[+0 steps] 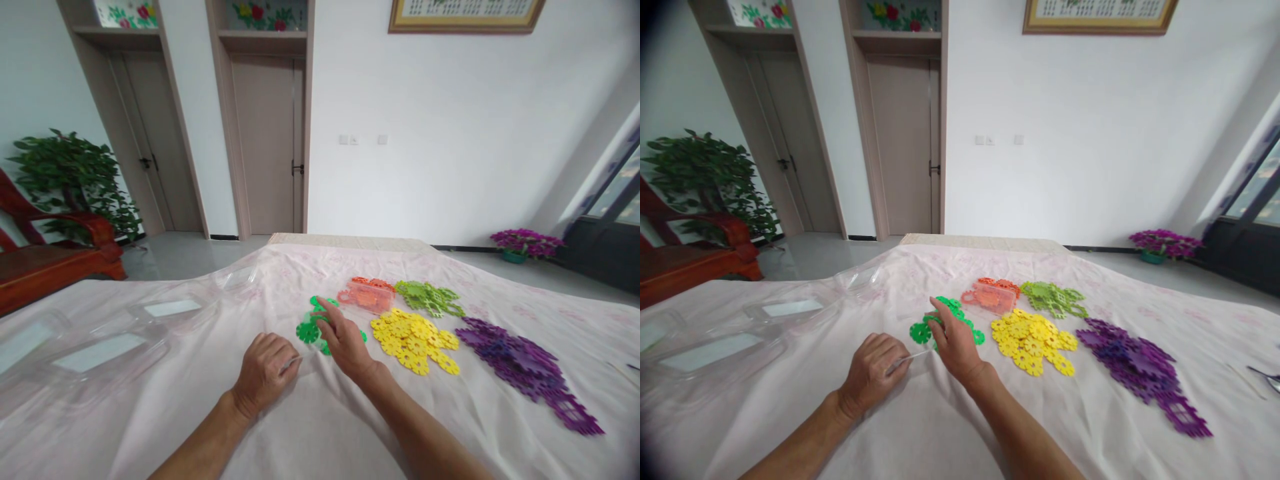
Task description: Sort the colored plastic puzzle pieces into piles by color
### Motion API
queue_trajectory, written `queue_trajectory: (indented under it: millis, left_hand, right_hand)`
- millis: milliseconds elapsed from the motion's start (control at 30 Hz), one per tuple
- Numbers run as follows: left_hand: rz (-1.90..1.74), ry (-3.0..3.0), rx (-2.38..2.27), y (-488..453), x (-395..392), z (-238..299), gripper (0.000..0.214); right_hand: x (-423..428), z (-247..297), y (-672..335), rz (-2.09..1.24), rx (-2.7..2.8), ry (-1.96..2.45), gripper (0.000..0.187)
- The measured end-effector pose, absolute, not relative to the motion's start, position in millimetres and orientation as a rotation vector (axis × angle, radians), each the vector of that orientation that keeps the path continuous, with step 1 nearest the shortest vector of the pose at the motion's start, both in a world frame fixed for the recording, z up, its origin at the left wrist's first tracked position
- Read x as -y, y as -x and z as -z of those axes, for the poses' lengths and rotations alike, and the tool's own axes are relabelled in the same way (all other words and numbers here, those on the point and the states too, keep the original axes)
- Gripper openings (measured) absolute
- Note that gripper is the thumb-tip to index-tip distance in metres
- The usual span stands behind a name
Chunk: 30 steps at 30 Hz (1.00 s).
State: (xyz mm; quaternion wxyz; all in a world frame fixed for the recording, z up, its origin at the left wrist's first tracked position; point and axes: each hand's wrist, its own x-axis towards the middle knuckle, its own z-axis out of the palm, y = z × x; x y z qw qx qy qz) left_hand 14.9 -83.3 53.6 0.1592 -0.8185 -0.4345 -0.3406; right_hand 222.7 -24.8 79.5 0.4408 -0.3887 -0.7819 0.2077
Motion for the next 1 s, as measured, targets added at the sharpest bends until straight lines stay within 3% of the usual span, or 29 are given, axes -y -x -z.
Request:
queue_trajectory:
  millis: [133, 300, 533, 767, 1000]
  left_hand:
    - [0.979, 2.343, 1.238, -16, 84, -52, 0.019]
    - [0.92, 2.191, 1.3, -14, 82, -53, 0.021]
    - [0.881, 2.113, 1.386, -20, 84, -53, 0.017]
    - [1.27, 2.146, 1.526, 0, 78, -58, 0.039]
    - [1.801, 1.742, 2.035, 43, 42, -32, 0.052]
  right_hand:
    - [13, -70, -234, -0.535, 1.859, 1.028, 0.042]
    - [-3, -53, -252, -0.212, 1.967, 1.244, 0.036]
    - [-3, -47, -235, -0.035, 2.246, 1.373, 0.048]
    - [-2, -49, -232, -0.007, 2.308, 1.372, 0.031]
    - [-14, -39, -242, 0.058, 2.167, 1.536, 0.039]
